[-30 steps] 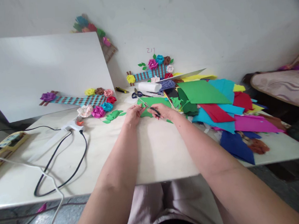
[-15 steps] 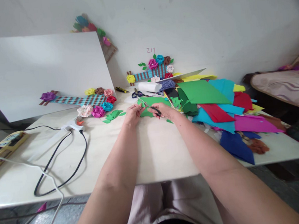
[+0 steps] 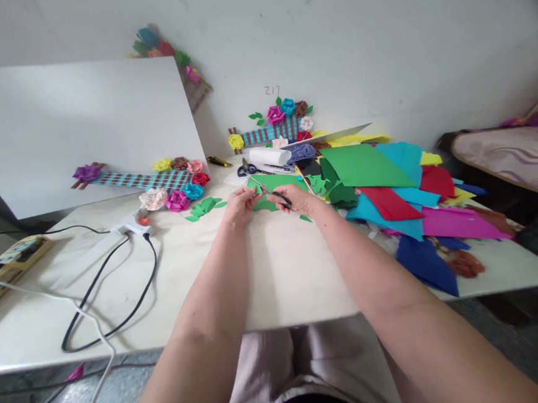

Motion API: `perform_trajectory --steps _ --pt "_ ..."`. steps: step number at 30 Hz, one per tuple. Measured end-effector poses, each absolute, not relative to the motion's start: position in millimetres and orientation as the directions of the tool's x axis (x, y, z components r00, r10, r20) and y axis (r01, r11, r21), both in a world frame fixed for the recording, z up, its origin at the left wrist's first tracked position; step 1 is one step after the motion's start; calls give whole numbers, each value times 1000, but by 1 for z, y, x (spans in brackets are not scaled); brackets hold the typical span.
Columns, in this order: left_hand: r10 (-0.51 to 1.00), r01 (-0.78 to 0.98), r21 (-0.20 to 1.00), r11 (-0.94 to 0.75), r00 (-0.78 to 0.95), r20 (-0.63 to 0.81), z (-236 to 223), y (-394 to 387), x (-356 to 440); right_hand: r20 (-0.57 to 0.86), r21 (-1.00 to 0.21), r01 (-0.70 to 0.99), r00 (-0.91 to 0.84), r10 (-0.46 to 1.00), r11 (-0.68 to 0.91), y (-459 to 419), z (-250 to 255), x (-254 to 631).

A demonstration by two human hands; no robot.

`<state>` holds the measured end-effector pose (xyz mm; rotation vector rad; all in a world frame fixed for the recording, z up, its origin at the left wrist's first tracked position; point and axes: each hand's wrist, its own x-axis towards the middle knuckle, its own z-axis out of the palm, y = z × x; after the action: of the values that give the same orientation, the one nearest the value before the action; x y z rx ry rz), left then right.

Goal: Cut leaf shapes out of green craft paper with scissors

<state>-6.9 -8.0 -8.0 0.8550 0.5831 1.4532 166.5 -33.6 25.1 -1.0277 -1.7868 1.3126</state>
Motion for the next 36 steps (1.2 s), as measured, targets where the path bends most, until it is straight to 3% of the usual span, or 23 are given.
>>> perform_trajectory --steps 19,36 --pt "988 -606 789 -106 28 154 -9 -7 -6 52 -966 201 -459 887 161 -39 28 164" --pt "993 -616 782 -95 -7 116 -6 -9 -4 147 -942 213 -432 890 259 -22 12 160"
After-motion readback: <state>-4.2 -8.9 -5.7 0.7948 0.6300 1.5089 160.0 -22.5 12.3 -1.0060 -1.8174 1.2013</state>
